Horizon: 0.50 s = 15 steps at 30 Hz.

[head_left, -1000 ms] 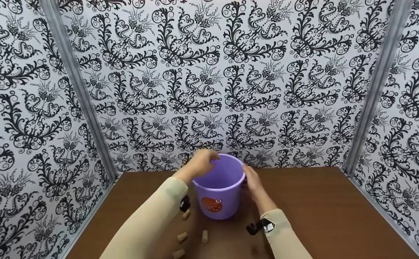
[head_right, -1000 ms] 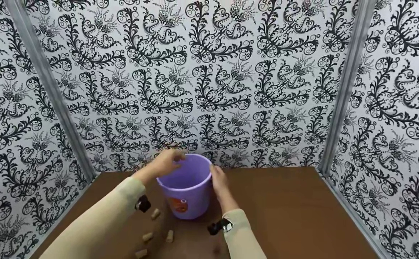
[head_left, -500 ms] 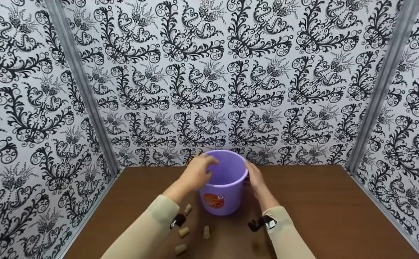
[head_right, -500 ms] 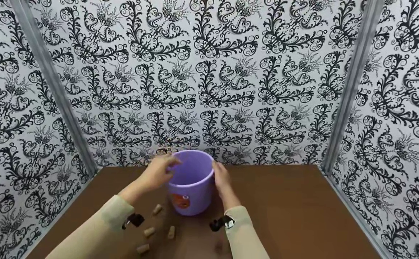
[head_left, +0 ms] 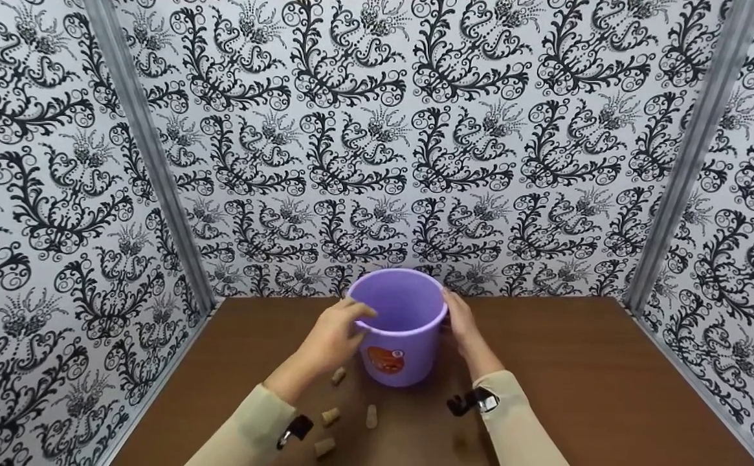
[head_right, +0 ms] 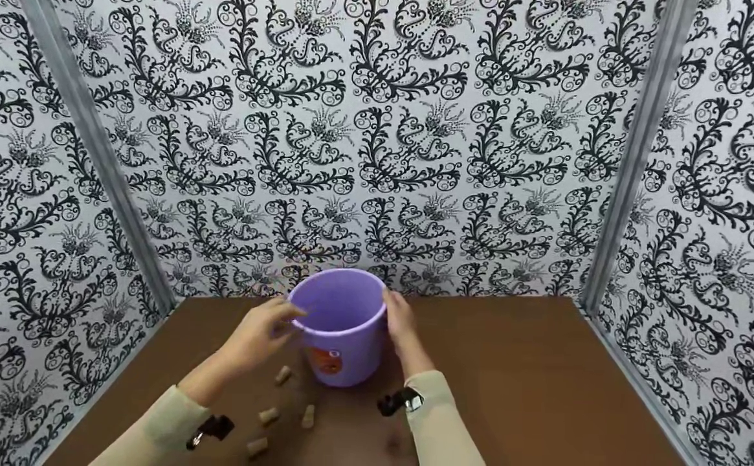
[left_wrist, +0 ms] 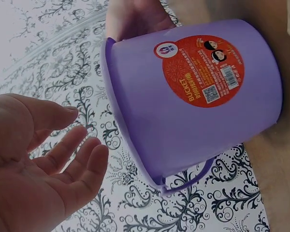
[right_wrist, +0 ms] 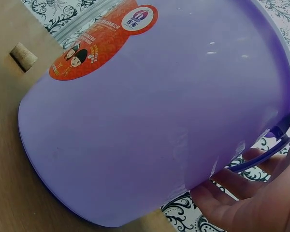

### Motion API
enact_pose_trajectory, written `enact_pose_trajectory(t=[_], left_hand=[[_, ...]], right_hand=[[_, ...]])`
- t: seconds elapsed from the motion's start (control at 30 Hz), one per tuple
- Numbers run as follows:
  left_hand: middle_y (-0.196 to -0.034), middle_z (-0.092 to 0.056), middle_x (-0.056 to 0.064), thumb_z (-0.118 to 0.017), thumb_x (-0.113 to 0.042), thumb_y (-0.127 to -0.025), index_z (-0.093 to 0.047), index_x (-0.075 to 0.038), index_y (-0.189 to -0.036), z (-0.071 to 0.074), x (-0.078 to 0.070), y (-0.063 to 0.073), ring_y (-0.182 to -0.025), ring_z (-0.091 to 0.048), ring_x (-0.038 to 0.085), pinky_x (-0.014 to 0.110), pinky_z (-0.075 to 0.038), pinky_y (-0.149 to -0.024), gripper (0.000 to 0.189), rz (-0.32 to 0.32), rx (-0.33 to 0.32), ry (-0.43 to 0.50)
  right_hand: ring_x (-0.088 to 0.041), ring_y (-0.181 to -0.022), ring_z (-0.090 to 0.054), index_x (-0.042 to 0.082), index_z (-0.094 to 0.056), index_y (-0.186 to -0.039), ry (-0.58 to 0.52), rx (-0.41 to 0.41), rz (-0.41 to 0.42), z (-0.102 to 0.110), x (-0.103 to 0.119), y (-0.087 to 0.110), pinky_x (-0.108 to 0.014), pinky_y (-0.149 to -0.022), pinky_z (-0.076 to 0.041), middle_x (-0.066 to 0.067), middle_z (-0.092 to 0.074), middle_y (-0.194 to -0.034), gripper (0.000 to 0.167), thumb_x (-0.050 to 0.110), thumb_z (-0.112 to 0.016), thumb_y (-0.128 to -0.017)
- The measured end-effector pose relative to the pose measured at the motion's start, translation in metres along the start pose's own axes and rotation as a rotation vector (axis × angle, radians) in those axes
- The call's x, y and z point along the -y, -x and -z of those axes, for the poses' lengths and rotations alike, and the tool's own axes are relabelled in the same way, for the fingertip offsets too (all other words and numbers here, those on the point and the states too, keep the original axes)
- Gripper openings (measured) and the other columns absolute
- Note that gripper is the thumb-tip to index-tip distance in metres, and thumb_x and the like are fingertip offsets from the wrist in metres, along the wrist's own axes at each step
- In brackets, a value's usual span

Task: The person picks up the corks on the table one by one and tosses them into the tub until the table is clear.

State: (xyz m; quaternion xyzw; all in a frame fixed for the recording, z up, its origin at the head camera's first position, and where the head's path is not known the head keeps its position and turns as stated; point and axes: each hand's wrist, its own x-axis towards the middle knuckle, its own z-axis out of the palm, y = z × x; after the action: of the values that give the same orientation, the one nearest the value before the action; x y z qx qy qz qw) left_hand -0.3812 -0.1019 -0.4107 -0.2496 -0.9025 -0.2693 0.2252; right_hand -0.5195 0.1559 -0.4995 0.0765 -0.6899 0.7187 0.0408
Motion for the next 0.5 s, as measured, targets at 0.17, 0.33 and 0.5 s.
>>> enact_pose_trajectory(t=[0.17,0.33,0.5], left_hand=[[-0.111,-0.073,0.009,-0.070,0.011,-0.084,-0.075,-0.005,-0.114,0.007,0.006,0.026,-0.104,-0.072,0.025,0.038,-0.063,-0.095,0.035,0.014,-0.044,0.051],[-0.104,-0.070,0.003,-0.069,0.012,-0.085,-0.075,-0.007,-0.113,0.008,0.014,0.049,-0.090,-0.069,0.014,0.027,-0.062,-0.079,0.035,0.045,-0.053,0.085],[-0.104,-0.070,0.004,-0.070,0.010,-0.083,-0.075,-0.008,-0.113,0.005,0.017,0.063,-0.086,-0.066,0.012,0.029,-0.062,-0.076,0.035,0.047,-0.059,0.084]], right_hand=[[-0.046,-0.133,-0.053,-0.009,-0.055,-0.142,0.001,-0.002,0.018,-0.004,-0.006,-0.002,-0.044,-0.111,-0.042,-0.034,-0.059,-0.139,0.052,0.032,-0.037,-0.115],[-0.050,-0.139,-0.048,-0.014,-0.051,-0.145,-0.004,0.006,0.036,-0.002,-0.003,-0.001,-0.054,-0.124,-0.033,-0.038,-0.054,-0.143,0.052,0.026,-0.035,-0.115],[-0.053,-0.142,-0.045,-0.016,-0.046,-0.147,-0.020,0.025,0.007,0.000,0.018,0.013,-0.057,-0.126,-0.031,-0.041,-0.049,-0.147,0.051,0.022,-0.035,-0.115]])
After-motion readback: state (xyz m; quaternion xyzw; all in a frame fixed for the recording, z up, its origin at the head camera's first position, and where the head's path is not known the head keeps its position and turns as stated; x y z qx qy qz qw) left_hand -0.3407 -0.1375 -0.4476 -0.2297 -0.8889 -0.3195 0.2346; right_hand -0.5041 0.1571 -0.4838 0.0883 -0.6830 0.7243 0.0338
